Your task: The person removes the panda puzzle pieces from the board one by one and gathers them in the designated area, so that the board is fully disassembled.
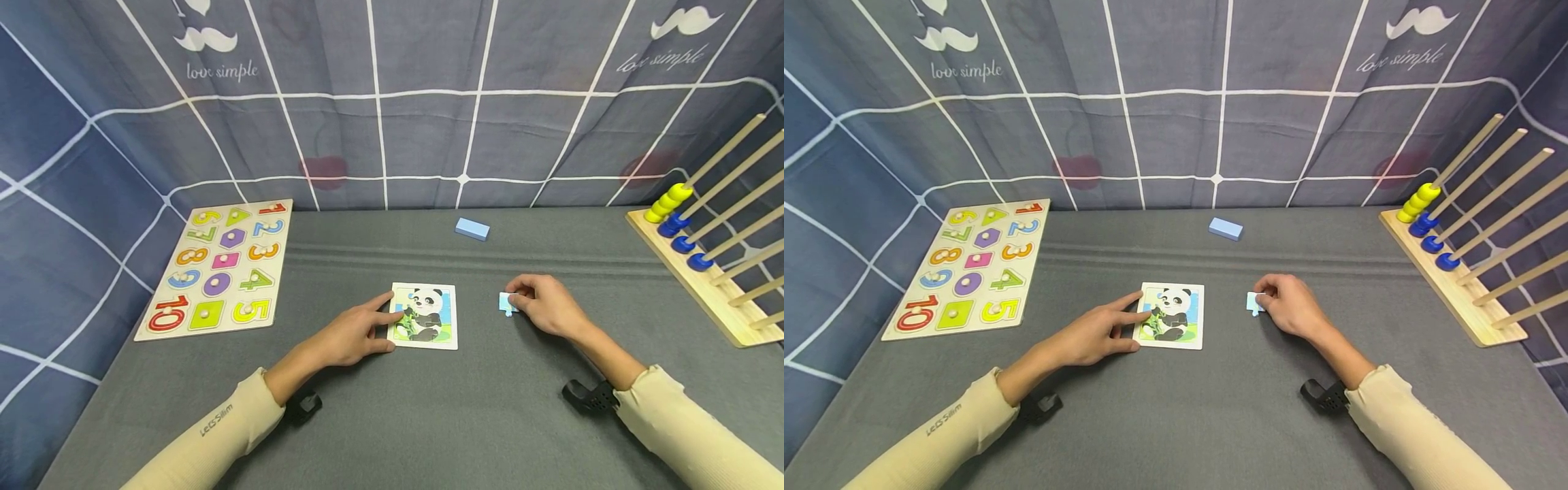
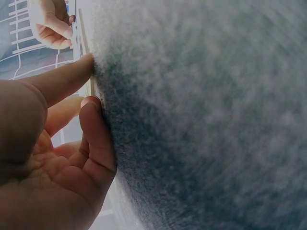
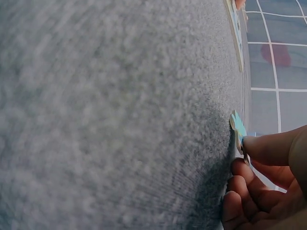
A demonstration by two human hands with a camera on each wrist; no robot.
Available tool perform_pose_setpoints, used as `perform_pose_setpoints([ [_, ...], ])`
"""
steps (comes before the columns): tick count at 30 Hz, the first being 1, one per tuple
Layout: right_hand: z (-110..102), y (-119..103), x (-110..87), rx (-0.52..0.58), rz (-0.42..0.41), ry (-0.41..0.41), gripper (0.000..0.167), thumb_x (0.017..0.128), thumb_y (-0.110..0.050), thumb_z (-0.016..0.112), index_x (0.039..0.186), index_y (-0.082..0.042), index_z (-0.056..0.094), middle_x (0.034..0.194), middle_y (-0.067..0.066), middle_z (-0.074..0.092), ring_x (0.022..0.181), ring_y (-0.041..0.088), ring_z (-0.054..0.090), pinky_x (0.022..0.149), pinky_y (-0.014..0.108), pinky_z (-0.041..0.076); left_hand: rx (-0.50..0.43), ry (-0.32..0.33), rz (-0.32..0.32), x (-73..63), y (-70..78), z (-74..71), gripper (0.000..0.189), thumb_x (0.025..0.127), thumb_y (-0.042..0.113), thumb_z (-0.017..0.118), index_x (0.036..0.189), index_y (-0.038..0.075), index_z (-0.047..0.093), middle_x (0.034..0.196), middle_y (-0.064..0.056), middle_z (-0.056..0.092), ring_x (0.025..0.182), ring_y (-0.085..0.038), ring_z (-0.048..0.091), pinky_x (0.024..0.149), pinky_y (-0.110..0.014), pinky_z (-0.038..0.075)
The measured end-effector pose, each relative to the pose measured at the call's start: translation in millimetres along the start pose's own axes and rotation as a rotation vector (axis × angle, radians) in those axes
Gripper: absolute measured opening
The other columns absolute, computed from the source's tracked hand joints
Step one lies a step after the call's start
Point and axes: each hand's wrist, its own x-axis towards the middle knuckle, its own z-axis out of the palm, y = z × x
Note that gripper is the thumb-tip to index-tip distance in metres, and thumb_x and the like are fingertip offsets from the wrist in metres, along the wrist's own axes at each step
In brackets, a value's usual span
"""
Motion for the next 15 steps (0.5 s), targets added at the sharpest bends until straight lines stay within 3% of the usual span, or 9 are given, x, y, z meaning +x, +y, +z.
perform_pose_setpoints([
  [6,1.6,1.9,1.0,-0.007,-0.021,-0.012,0.008,0.093,-0.003,0.064,0.097,-0.002,0.07,0.075,0.0,0.056,0.067,0.015,0.049,0.064,0.032,0.038,-0.007,0.002,0.001,-1.4,-1.0,0.2,0.054,0.09,0.022,0.074,0.14,0.008,0.057,0.158,-0.019,0.027,0.062,-0.002,0.049,0.065,-0.026,0.043],
  [15,3.1,3.7,0.7,-0.041,-0.043,0.007,0.009,0.093,-0.003,0.065,0.099,0.0,0.071,0.085,0.005,0.058,0.075,0.018,0.05,0.068,0.035,0.04,-0.003,-0.001,-0.002,-0.8,-0.7,-0.1,0.054,0.091,0.022,0.074,0.14,0.008,0.057,0.158,-0.018,0.027,0.062,-0.002,0.048,0.064,-0.025,0.043],
])
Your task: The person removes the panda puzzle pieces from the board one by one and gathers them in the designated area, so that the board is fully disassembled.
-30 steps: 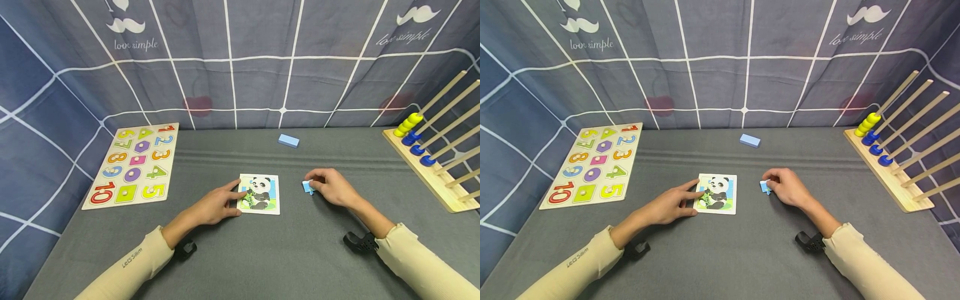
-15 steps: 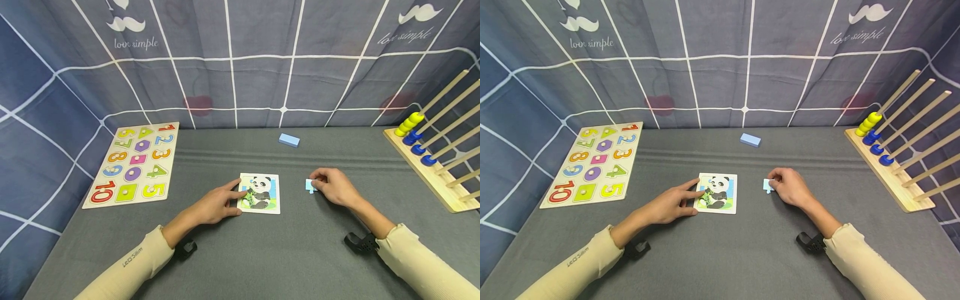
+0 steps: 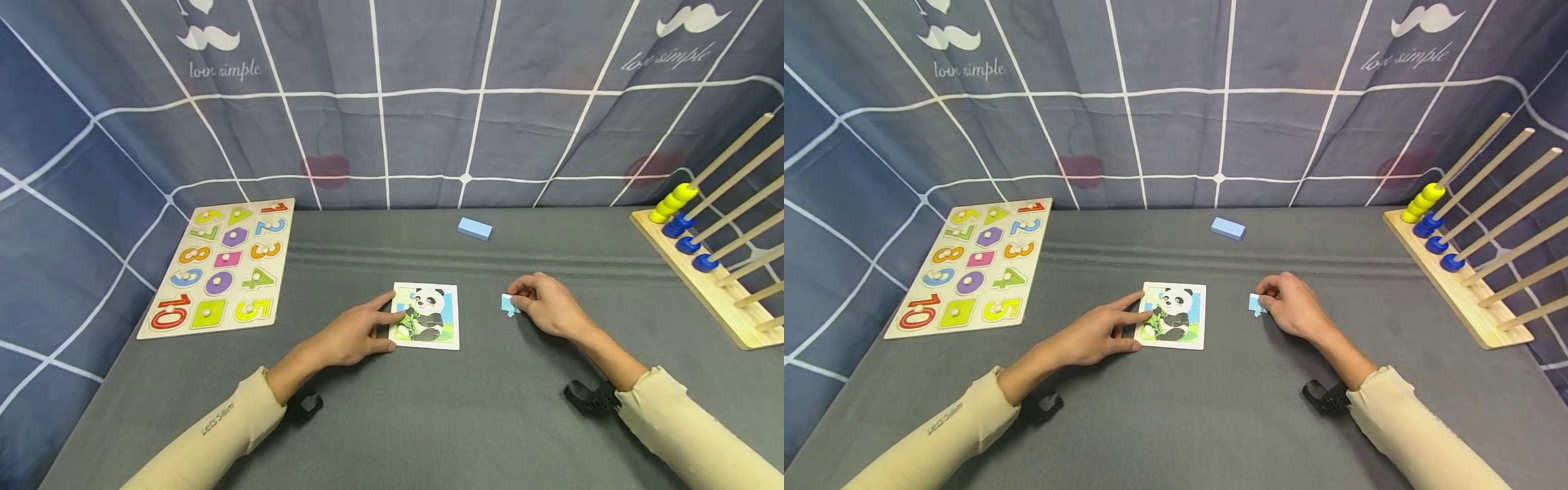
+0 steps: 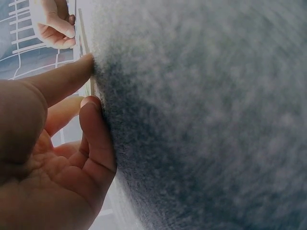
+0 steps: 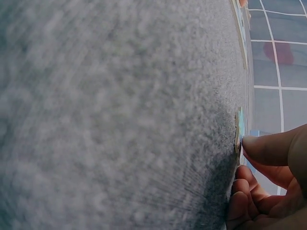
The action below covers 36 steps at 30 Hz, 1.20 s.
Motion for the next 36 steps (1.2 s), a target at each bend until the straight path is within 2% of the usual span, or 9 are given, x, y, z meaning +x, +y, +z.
perform_pose_setpoints([
  [7,-2,0,-1.3,0.009,0.003,-0.021,0.017,0.093,-0.003,0.064,0.108,0.002,0.068,0.09,0.006,0.059,0.078,0.019,0.051,0.07,0.035,0.04,0.003,0.0,0.008,1.5,0.5,0.3,0.054,0.091,0.021,0.074,0.14,0.008,0.057,0.158,-0.019,0.027,0.061,-0.002,0.049,0.065,-0.026,0.043],
  [17,-3,-2,-2.3,0.031,-0.002,-0.032,0.016,0.092,-0.002,0.065,0.107,0.003,0.068,0.09,0.007,0.058,0.078,0.019,0.05,0.069,0.034,0.04,-0.007,-0.009,0.0,1.9,-0.6,0.3,0.055,0.091,0.022,0.074,0.141,0.009,0.056,0.159,-0.018,0.025,0.062,-0.002,0.049,0.064,-0.026,0.043],
  [24,-3,-4,-2.4,0.027,0.005,-0.015,0.018,0.092,-0.003,0.067,0.108,0.003,0.068,0.095,0.011,0.058,0.081,0.021,0.049,0.072,0.037,0.04,-0.001,-0.004,0.0,2.3,-1.1,0.2,0.055,0.091,0.022,0.074,0.141,0.009,0.056,0.159,-0.017,0.025,0.063,-0.003,0.049,0.064,-0.026,0.043],
  [30,-1,-13,-0.5,0.057,-0.008,0.016,0.018,0.092,-0.006,0.068,0.109,0.0,0.07,0.097,0.01,0.058,0.081,0.021,0.048,0.071,0.038,0.039,-0.007,-0.003,0.013,2.1,-0.5,-0.2,0.054,0.091,0.021,0.074,0.141,0.009,0.056,0.159,-0.019,0.026,0.062,-0.003,0.049,0.063,-0.025,0.043],
  [36,10,-28,10.1,0.132,-0.06,-0.003,0.016,0.091,-0.005,0.069,0.106,-0.002,0.071,0.093,0.007,0.058,0.078,0.021,0.048,0.069,0.036,0.039,-0.021,0.001,0.033,0.7,-0.8,0.0,0.051,0.091,0.019,0.073,0.139,0.011,0.059,0.157,-0.022,0.026,0.062,-0.002,0.049,0.062,-0.025,0.043],
])
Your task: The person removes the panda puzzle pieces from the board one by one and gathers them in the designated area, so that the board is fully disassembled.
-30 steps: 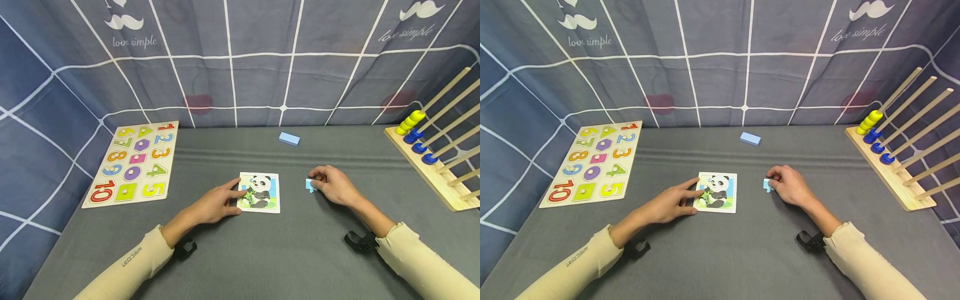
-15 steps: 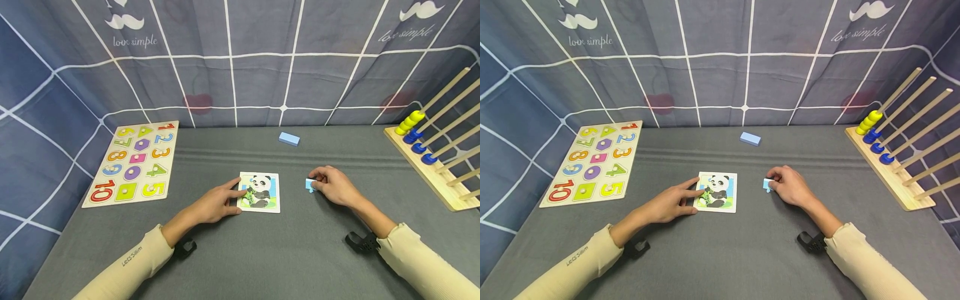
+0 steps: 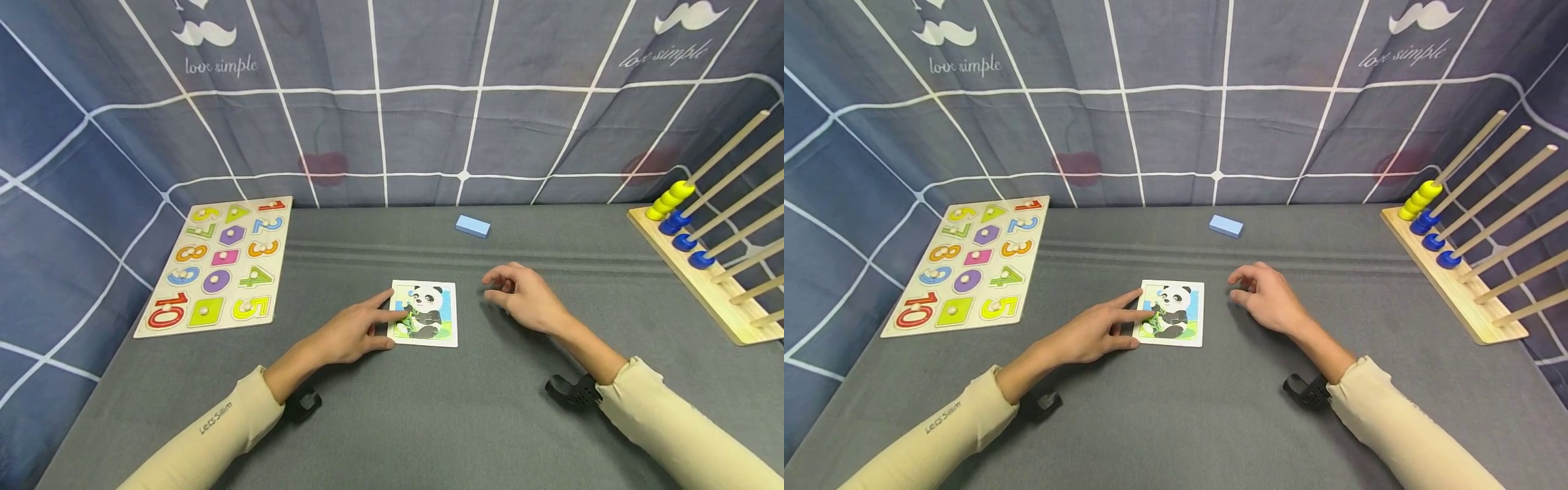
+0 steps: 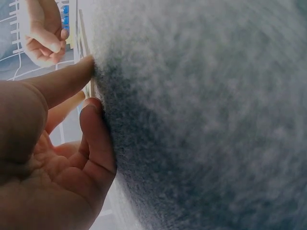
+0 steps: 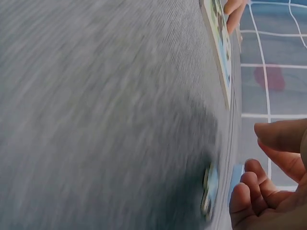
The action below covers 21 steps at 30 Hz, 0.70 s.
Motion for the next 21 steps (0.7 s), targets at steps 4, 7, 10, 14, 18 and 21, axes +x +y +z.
perform_pose_setpoints([
  [4,15,-8,9.2,0.013,-0.034,-0.011,0.014,0.089,-0.005,0.071,0.103,-0.003,0.072,0.09,0.006,0.058,0.078,0.02,0.049,0.07,0.036,0.04,0.004,-0.003,-0.002,-0.1,0.1,0.3,0.047,0.091,0.019,0.073,0.137,0.013,0.062,0.158,-0.022,0.026,0.062,-0.002,0.049,0.063,-0.025,0.043],
  [7,27,-16,14.9,0.011,-0.059,-0.022,0.013,0.088,-0.006,0.071,0.102,-0.004,0.072,0.088,0.004,0.058,0.076,0.018,0.05,0.069,0.035,0.041,0.005,-0.005,-0.007,0.3,0.3,0.0,0.047,0.092,0.019,0.073,0.137,0.013,0.061,0.158,-0.022,0.025,0.063,-0.002,0.049,0.063,-0.026,0.043],
  [10,36,-24,19.7,0.017,-0.077,-0.042,0.014,0.088,-0.006,0.071,0.102,-0.004,0.072,0.087,0.004,0.057,0.075,0.018,0.05,0.068,0.036,0.041,0.01,-0.008,-0.009,1.0,0.2,-0.4,0.047,0.092,0.019,0.072,0.137,0.013,0.061,0.158,-0.021,0.026,0.064,-0.003,0.05,0.064,-0.026,0.043],
  [14,47,-35,26.0,0.024,-0.092,-0.082,0.014,0.09,-0.007,0.07,0.103,-0.005,0.073,0.087,0.002,0.058,0.074,0.017,0.05,0.067,0.036,0.041,0.01,-0.013,-0.007,1.4,-0.1,-0.7,0.047,0.092,0.019,0.072,0.137,0.013,0.061,0.158,-0.021,0.026,0.064,-0.003,0.05,0.064,-0.025,0.044],
  [18,57,-44,33.7,0.015,-0.116,-0.109,0.013,0.09,-0.008,0.068,0.102,-0.005,0.073,0.086,0.001,0.059,0.073,0.016,0.051,0.066,0.035,0.042,0.0,-0.017,-0.005,1.2,-1.3,-0.3,0.047,0.092,0.019,0.072,0.137,0.013,0.061,0.158,-0.022,0.025,0.063,-0.003,0.05,0.063,-0.025,0.044],
  [21,63,-49,39.5,0.004,-0.124,-0.117,0.014,0.089,-0.008,0.068,0.102,-0.005,0.073,0.084,0.001,0.059,0.072,0.015,0.052,0.066,0.035,0.042,-0.004,-0.017,0.0,0.9,-2.2,-0.1,0.047,0.092,0.019,0.072,0.137,0.012,0.061,0.157,-0.022,0.025,0.063,-0.002,0.05,0.062,-0.025,0.043],
])
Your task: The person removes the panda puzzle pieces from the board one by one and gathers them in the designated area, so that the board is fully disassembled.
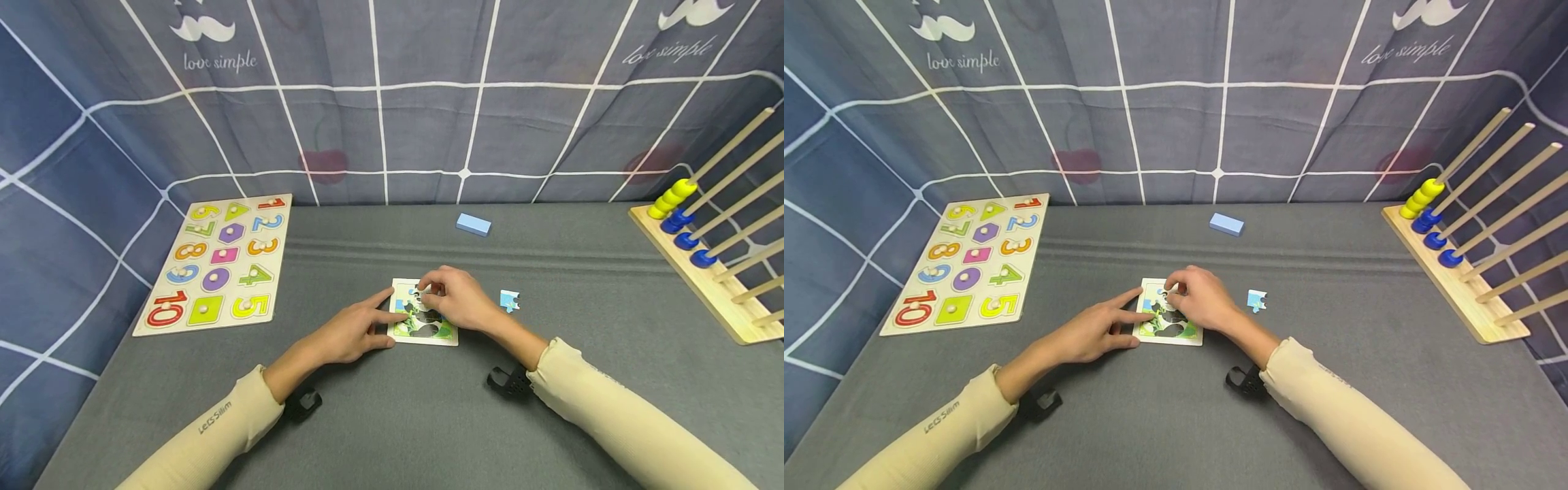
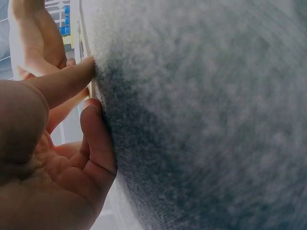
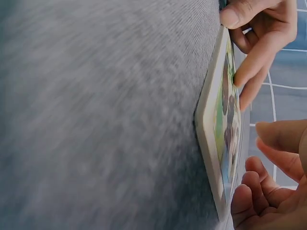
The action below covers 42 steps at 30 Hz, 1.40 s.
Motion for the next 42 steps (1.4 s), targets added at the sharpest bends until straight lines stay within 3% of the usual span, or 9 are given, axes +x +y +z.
perform_pose_setpoints([
  [8,8,-4,10.8,-0.068,0.024,-0.043,0.022,0.09,-0.011,0.069,0.11,-0.005,0.074,0.083,0.003,0.058,0.07,0.015,0.05,0.065,0.034,0.041,0.014,0.013,0.037,-1.4,-0.1,-0.9,0.046,0.092,0.018,0.072,0.136,0.011,0.062,0.157,-0.023,0.027,0.063,-0.001,0.049,0.064,-0.024,0.044],
  [18,10,-7,14.9,-0.14,0.034,-0.097,0.025,0.091,-0.012,0.069,0.114,-0.006,0.074,0.073,0.0,0.053,0.067,0.015,0.045,0.06,0.031,0.037,0.013,0.003,0.037,-1.4,0.5,-2.2,0.045,0.093,0.017,0.072,0.136,0.01,0.062,0.157,-0.023,0.026,0.062,0.0,0.049,0.064,-0.023,0.043],
  [27,10,-8,15.0,-0.133,0.07,-0.093,0.021,0.09,-0.011,0.071,0.111,-0.008,0.074,0.078,0.002,0.055,0.071,0.017,0.046,0.063,0.033,0.038,0.014,0.002,0.036,-0.1,-1.6,-0.7,0.045,0.092,0.019,0.072,0.136,0.011,0.062,0.158,-0.022,0.026,0.062,-0.001,0.05,0.063,-0.025,0.044],
  [38,13,-9,11.1,-0.133,0.079,-0.017,0.022,0.087,-0.012,0.074,0.108,-0.011,0.076,0.095,0.01,0.049,0.086,0.023,0.041,0.076,0.038,0.035,0.014,0.004,0.037,0.0,-1.7,-0.2,0.045,0.092,0.018,0.072,0.135,0.011,0.063,0.158,-0.021,0.026,0.062,-0.001,0.05,0.064,-0.025,0.044],
  [42,11,-7,11.5,-0.124,0.069,-0.032,0.022,0.087,-0.012,0.074,0.11,-0.011,0.076,0.095,0.01,0.05,0.082,0.022,0.041,0.073,0.037,0.035,0.013,0.004,0.033,-0.7,-0.8,-0.8,0.045,0.092,0.018,0.072,0.135,0.011,0.062,0.158,-0.022,0.026,0.062,-0.001,0.05,0.063,-0.025,0.044],
])
